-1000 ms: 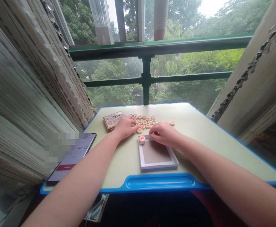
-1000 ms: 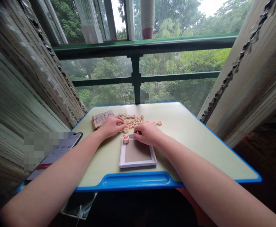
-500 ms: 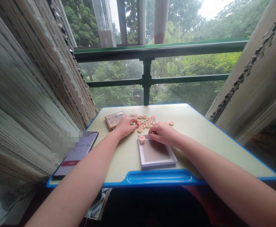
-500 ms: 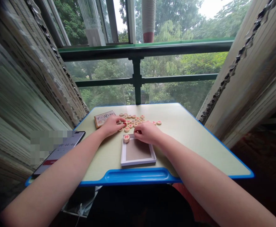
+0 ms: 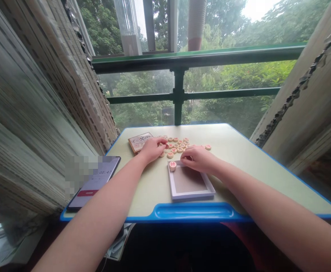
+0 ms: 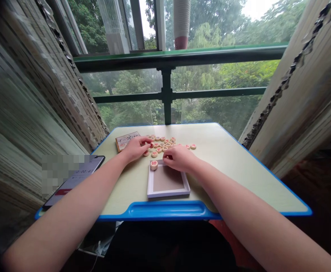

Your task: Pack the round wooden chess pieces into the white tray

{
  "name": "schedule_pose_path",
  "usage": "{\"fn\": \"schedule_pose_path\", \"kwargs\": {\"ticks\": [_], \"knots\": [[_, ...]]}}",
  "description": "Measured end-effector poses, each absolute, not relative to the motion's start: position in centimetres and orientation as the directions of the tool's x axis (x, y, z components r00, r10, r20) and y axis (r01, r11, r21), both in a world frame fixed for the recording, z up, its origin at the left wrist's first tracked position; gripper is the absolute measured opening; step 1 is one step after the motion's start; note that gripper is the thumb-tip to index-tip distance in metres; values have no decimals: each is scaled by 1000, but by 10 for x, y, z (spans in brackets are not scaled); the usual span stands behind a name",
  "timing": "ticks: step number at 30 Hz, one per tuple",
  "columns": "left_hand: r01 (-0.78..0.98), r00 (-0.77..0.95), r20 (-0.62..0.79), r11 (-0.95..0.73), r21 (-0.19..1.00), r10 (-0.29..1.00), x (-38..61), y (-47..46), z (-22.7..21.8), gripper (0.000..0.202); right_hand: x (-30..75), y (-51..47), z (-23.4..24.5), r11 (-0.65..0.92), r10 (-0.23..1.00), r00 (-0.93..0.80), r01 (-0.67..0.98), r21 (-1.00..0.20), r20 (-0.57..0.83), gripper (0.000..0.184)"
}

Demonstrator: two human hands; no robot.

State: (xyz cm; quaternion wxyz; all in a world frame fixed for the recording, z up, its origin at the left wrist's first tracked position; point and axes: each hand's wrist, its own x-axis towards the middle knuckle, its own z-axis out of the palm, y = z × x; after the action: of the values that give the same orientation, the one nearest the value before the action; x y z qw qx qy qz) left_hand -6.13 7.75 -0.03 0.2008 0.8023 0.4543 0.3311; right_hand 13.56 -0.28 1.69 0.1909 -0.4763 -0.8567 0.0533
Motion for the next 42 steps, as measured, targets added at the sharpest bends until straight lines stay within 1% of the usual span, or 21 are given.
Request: {"fn": "schedule_pose_path", "kwargs": {"ticks": [2,5,10,13,16,18,20,24,27,30,33,35,38,42], "knots": [[579,366,356,-510,636,860,-61,77,0,34,135,-3,18,536,840,-469,798,-276,274,17],[573,382,373,-533,622,845,-61,76,0,40,135,-4,18,540,837,-472,795,-277,276,18],[576,375,371,-527,625,850,-63,78,-1,38,135,-3,18,566,820,-494,774,-282,289,19],[584,399,400,-565,583,825,-64,78,-2,33,135,-1,17,561,823,-485,774,-294,295,19],[573,386,430,-577,582,816,-63,77,-1,31,136,-1,17,567,820,-492,769,-295,293,20],[548,368,442,-574,608,818,-62,75,-1,29,136,-2,18,570,817,-496,769,-289,293,20],[506,345,429,-550,664,835,-60,74,-1,26,136,-3,18,568,818,-491,773,-283,300,19],[395,318,322,-434,810,891,-59,71,0,26,137,-6,20,556,826,-477,777,-294,301,19],[299,335,269,-373,879,903,-57,67,2,30,138,-5,20,527,843,-433,782,-333,320,19],[204,361,213,-300,932,908,-54,61,7,32,138,-3,18,502,847,-365,788,-357,386,19],[137,416,167,-244,960,894,-51,54,13,33,138,-2,17,506,824,-318,786,-356,469,24],[65,467,183,-240,969,865,-49,50,16,32,137,-3,18,499,817,-294,791,-353,497,27],[-25,512,215,-236,972,832,-47,47,18,30,136,-5,20,496,810,-283,798,-342,514,24],[-22,537,194,-216,976,821,-46,46,18,32,134,-7,22,499,808,-292,800,-332,512,20]]}}
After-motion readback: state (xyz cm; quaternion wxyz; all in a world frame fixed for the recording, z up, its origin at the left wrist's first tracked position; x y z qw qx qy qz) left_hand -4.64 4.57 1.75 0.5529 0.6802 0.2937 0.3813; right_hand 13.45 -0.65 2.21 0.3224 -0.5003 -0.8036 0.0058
